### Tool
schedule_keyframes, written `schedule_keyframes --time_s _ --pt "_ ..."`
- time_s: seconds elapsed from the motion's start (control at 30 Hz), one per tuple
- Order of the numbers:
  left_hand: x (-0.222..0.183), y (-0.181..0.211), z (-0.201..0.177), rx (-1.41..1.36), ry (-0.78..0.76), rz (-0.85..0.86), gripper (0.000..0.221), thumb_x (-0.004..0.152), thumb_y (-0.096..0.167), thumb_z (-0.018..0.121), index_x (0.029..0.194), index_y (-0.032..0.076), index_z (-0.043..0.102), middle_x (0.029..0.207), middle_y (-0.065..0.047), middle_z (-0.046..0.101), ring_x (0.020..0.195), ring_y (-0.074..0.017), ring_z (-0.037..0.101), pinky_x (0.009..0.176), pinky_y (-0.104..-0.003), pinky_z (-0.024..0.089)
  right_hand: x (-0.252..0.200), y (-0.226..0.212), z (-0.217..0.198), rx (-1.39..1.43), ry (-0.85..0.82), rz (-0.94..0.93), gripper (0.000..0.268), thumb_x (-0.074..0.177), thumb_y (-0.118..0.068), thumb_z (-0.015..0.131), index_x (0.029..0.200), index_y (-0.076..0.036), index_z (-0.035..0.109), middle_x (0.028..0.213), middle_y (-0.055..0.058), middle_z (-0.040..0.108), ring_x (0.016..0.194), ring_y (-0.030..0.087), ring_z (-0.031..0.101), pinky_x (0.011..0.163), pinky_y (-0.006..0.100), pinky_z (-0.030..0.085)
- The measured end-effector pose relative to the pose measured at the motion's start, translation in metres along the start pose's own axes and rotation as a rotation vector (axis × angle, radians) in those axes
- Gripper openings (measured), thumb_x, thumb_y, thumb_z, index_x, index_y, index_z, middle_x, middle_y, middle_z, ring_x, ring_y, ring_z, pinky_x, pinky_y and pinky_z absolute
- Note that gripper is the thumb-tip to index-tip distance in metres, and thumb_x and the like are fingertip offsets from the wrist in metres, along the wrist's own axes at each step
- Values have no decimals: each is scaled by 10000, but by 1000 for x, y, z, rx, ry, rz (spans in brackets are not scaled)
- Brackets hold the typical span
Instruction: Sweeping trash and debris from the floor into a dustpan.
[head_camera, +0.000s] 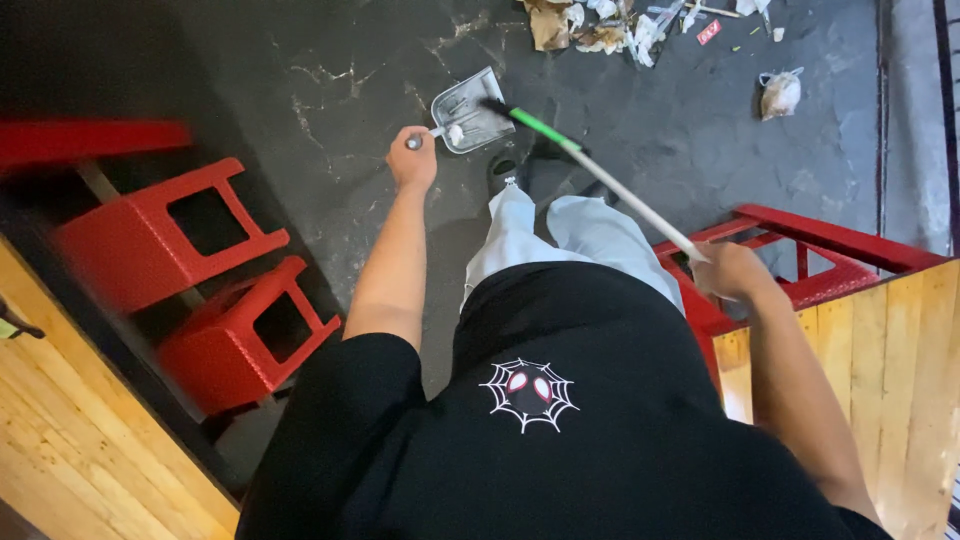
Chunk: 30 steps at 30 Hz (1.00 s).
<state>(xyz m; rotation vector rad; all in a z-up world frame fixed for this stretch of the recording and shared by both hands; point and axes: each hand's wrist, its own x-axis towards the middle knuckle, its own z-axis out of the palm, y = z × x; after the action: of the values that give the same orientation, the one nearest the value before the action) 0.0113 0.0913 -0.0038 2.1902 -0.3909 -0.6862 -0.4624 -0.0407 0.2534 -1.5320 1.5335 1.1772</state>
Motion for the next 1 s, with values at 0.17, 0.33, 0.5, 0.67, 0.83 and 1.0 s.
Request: schedule_keyframes --time_s 0.17,0.33,0.5,0.67,0.83,1.0 --pt "-8 6 2 52 17 112 88 837 193 747 915 168 776 858 -102 781 840 -245 755 796 -363 561 69 73 37 -51 194 -97 447 926 -198 602 1364 -197 692 1108 252 727 1042 392 700 938 489 524" --pt "-23 17 17 12 44 -18 102 831 201 730 924 180 767 844 -104 767 828 -235 766 787 -366 576 126 59 77 87 258 -3 340 962 -168 601 1176 52 747 1090 321 716 1017 450 707 845 512 574" --pt "-30 19 30 98 -35 75 100 843 225 747 928 174 760 914 -124 774 908 -299 754 819 -393 571 125 30 101 97 108 -63 352 945 -145 570 1209 48 699 1018 309 741 921 428 770 781 518 618" --pt "-37 7 49 145 -82 187 113 833 220 751 936 175 756 934 -139 773 938 -350 747 853 -407 569 106 33 130 -110 160 -417 332 994 -248 574 1164 -35 764 1038 257 747 1001 421 716 926 509 548" --pt "-49 3 43 200 -50 104 141 857 263 747 973 197 795 968 -57 800 961 -239 765 848 -375 554 80 95 134 124 196 -305 419 981 -368 610 1309 -124 705 1080 256 734 1016 416 718 940 504 534" --pt "-65 9 11 116 45 34 267 788 324 854 1004 176 800 976 -63 806 940 -218 783 861 -332 578 64 163 138 157 258 -158 425 986 -368 627 1308 -104 712 1070 303 730 990 462 713 911 527 552"
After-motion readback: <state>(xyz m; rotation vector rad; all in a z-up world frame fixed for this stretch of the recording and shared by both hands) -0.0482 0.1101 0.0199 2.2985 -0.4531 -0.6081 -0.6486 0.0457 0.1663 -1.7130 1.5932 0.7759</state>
